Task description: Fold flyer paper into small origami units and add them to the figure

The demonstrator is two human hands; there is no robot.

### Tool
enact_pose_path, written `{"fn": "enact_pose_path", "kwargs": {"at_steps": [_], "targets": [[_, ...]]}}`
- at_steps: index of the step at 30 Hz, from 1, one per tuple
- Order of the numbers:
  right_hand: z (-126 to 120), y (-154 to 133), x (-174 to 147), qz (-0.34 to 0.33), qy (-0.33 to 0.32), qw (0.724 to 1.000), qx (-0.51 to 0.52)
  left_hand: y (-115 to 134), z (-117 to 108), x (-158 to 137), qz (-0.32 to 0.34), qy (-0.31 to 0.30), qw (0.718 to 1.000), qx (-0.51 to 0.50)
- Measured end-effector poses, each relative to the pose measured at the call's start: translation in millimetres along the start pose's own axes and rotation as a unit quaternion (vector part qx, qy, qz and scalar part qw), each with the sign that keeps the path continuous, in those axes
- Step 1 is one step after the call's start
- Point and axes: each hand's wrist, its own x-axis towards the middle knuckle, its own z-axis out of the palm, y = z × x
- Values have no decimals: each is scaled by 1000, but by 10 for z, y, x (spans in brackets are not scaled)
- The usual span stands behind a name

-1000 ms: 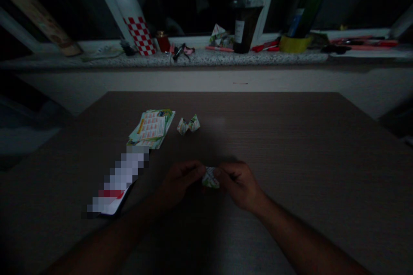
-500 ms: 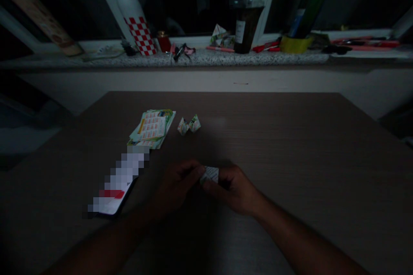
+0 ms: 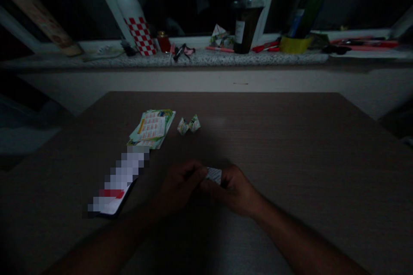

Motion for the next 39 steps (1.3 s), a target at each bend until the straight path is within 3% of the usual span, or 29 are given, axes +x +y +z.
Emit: {"fn": "enact_pose_path", "kwargs": {"at_steps": [4, 12, 17, 21, 27, 31, 39], "targets": [[4, 0, 11, -15, 4, 999, -34, -17, -7, 22, -28, -4, 999, -40], [-12, -9, -4, -5, 23, 996, -83, -24, -46, 26, -17, -6, 997, -77], [-49, 17, -22, 14, -53, 998, 3, -72, -76, 42, -14, -64, 993, -100], [-53, 32, -51, 29, -117, 991, 57, -67, -61, 38, -10, -106, 992, -62], [-36, 9, -59, 47, -131, 987, 86, -45, -34, -1, 8, -104, 995, 1], [-47, 17, -38, 37, -104, 990, 89, -45, -38, 19, 9, -76, 997, -8], [-76, -32, -3, 6, 65, 998, 14, -88, -33, 62, -42, 13, 998, -43]]}}
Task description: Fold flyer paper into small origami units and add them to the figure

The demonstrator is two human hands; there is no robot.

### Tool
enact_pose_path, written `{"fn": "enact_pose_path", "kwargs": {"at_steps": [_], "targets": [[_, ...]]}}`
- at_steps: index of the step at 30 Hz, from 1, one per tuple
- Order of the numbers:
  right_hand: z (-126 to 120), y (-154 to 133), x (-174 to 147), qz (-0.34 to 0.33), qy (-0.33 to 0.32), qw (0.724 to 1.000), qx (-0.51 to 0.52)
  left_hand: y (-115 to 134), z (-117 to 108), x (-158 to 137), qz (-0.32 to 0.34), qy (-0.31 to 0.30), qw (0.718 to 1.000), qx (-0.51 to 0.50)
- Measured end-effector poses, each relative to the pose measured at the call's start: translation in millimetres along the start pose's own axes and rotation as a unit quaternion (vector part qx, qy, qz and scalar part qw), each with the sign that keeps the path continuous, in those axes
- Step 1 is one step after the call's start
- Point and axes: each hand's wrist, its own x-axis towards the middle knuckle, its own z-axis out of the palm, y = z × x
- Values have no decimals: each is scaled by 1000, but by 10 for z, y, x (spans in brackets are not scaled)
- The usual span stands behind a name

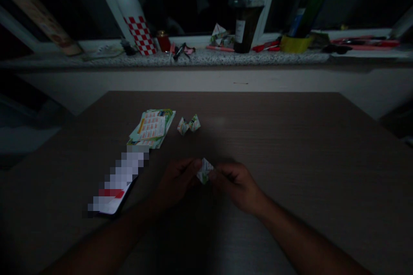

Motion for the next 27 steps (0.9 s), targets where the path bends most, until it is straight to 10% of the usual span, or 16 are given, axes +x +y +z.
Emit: {"fn": "enact_pose_path", "kwargs": {"at_steps": [9, 27], "targets": [[-9, 52, 6, -25, 97, 995, -18, -4, -2, -50, 2, -99, 994, 39], [-9, 83, 8, -29, 22, 999, -38, -3, -11, -49, 18, -166, 984, 57]]}}
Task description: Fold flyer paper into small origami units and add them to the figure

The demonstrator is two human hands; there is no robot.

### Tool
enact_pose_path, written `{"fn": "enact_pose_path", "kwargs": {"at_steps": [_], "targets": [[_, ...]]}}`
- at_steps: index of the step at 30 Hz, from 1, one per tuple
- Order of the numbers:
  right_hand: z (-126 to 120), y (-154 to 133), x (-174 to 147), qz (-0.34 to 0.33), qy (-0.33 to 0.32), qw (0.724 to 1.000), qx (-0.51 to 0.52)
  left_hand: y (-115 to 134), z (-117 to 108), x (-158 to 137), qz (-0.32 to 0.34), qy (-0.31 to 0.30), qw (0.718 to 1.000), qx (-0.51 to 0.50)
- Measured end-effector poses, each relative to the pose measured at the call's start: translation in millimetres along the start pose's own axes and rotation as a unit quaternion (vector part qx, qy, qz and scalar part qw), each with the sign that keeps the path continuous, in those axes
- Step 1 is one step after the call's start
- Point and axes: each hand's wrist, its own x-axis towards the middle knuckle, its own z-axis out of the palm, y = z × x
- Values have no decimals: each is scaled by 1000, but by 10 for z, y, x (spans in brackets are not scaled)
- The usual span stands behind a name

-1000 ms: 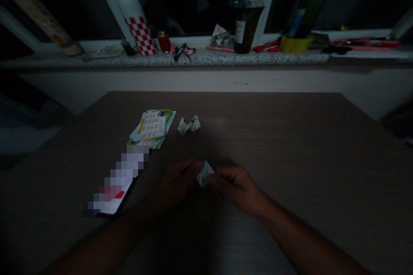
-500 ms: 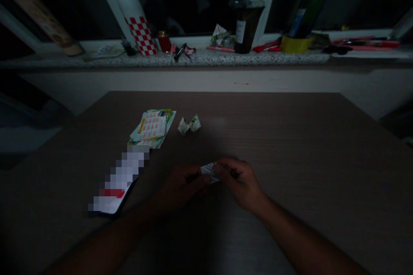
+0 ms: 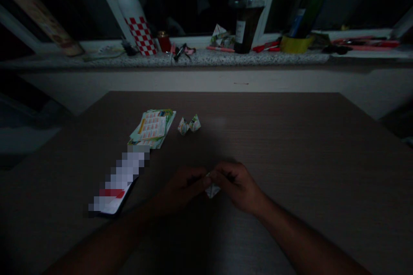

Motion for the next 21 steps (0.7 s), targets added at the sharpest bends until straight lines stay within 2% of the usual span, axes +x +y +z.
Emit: {"fn": "enact_pose_path", "kwargs": {"at_steps": [12, 21], "targets": [[-15, -33, -5, 17, -19, 999, 29, 11, -8, -9, 15, 12, 1000, -4], [14, -22, -7, 21, 3, 997, 79, -24, -9, -9, 28, 16, 999, -27]]}}
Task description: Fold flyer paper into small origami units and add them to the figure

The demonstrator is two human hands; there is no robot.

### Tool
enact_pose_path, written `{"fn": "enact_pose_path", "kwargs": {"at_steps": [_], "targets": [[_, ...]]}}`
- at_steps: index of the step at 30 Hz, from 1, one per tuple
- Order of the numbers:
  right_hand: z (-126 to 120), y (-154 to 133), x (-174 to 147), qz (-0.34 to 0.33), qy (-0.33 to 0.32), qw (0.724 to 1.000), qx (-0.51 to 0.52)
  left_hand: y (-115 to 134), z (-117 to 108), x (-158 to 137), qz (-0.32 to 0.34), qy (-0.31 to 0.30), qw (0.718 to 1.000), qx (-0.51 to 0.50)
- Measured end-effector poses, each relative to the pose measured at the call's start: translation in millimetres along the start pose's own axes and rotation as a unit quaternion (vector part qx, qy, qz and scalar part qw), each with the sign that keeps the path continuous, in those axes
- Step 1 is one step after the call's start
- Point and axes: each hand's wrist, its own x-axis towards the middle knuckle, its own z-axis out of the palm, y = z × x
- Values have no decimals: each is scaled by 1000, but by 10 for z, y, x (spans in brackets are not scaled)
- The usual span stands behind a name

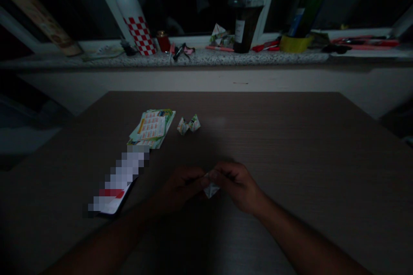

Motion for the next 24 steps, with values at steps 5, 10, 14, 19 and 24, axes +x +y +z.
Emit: {"fn": "enact_pose_path", "kwargs": {"at_steps": [5, 10, 14, 19, 24], "targets": [[-1, -1, 3, -7, 3, 1000, 30, 5, 7, 11, -1, 24, 1000, -13], [1, -8, 3, -5, -17, 999, 28, 37, 3, 23, 3, 49, 999, 7], [2, -31, -5, -18, -29, 999, -22, 61, -7, 12, 18, 57, 997, 39], [-8, -82, -37, -26, -30, 995, -93, 40, 1, -12, 14, 34, 999, 14], [-13, -47, -47, -12, -71, 994, -83, 55, 10, -11, 19, 38, 999, -2]]}}
